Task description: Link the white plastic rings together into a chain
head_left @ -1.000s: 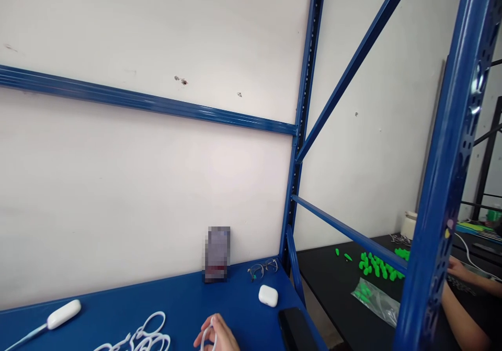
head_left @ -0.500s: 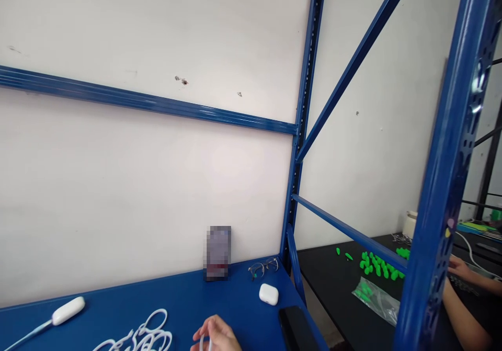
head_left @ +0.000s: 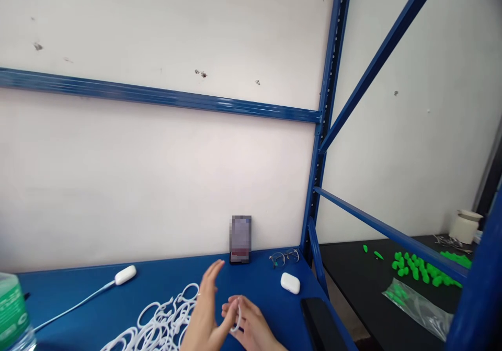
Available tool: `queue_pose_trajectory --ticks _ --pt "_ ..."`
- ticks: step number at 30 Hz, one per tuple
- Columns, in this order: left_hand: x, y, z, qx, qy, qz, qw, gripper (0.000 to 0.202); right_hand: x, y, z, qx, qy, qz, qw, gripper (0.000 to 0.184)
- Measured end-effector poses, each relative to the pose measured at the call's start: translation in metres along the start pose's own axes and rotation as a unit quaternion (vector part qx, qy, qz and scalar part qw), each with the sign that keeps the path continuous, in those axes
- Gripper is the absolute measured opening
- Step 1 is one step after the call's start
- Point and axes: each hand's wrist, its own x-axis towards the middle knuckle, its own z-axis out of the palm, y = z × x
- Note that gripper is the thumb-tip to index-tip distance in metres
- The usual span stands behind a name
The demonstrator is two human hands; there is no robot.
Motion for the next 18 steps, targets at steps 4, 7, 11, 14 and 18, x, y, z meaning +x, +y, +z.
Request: queue_pose_trajectory --ticks 4,7,11,14,18 --pt "0.007 -0.037 0.035 -0.004 -0.113 -0.017 0.993 0.076 -0.003 -0.004 0.003 0.007 0.000 -0.024 1.000 0.060" --pt "-0.001 -0.060 0.056 -0.019 -0.138 -0.022 0.990 0.076 0.000 -0.002 0.003 -0.003 0.007 -0.022 1.000 0.058" --pt "-0.006 -0.073 0.064 -0.046 -0.110 0.003 0.993 0.061 0.001 0.001 0.001 0.007 0.031 -0.004 0.999 0.058" --pt "-0.007 -0.072 0.059 -0.062 -0.108 0.007 0.992 0.061 -0.001 0.002 0.001 0.017 -0.002 0.007 1.000 0.054" --pt "-0.008 -0.065 0.049 -0.115 -0.140 -0.023 0.983 0.059 -0.007 0.000 0.002 0.027 -0.015 0.000 1.000 0.048"
